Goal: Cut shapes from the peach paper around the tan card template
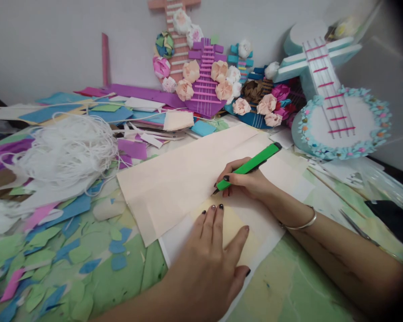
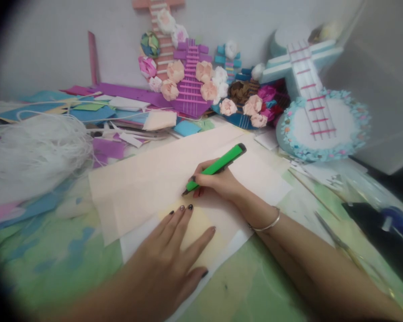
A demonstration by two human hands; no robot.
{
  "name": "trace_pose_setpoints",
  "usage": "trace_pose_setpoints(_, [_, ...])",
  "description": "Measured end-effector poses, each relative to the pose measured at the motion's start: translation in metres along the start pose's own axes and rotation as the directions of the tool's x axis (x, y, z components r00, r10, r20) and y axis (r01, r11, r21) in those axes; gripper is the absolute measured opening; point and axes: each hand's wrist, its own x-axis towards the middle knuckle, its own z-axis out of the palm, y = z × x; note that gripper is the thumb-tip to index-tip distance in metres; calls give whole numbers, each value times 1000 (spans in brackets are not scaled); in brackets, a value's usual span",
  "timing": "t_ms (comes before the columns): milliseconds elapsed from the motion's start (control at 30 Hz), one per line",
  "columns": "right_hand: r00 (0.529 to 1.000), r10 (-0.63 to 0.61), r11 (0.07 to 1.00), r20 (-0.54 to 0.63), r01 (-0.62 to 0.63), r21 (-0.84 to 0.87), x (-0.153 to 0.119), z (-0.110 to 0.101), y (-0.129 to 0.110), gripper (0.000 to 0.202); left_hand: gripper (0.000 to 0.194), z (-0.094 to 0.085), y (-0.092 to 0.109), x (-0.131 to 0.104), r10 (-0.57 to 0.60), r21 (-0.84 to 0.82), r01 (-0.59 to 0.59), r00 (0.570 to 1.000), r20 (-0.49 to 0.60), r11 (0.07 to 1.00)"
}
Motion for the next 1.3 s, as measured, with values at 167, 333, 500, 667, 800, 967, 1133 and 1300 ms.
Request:
trace_pose_setpoints(167, [1000, -3, 1000, -9, 3, 11, 0, -1, 1, 11, 54, 0, -1, 1, -10, -3, 10, 1000, 14, 1000])
trace_pose_setpoints(333, [1000, -4, 1000, -23, 4, 17, 0, -1, 0, 12, 54, -1, -1, 1, -1, -11, 2, 1000, 22, 1000])
trace_pose_setpoints(500, [1000, -11, 1000, -11, 11, 14, 0, -1, -1, 13, 54, -1, 0, 0, -4, -15, 5, 1000, 28, 1000])
trace_pose_setpoints(667, [1000, -9, 1000, 2, 9, -12, 0, -1, -2, 12, 53, -1, 0, 0, -11, -9, 11, 1000, 21, 1000])
trace_pose_setpoints(800, [1000, 3, 1000, -4, -3, -22, 0, -1, -1, 9, 54, -1, 0, 1, -10, -4, 10, 1000, 17, 1000])
trace_pose_setpoints(967, [1000, -6, 1000, -21, 6, 31, 1, -2, 1, 11, 54, -1, 1, 1, 1, -8, -1, 1000, 25, 1000])
trace_pose_setpoints(1133, [999, 8, 999, -41, -7, 35, 0, -2, 0, 11, 54, -1, 0, 0, -1, -9, 1, 1000, 27, 1000])
trace_pose_setpoints(1300, [1000, -1, 1000, -16, 1, -10, -1, -2, -2, 10, 54, 0, 0, -1, 0, -12, 1, 1000, 26, 1000])
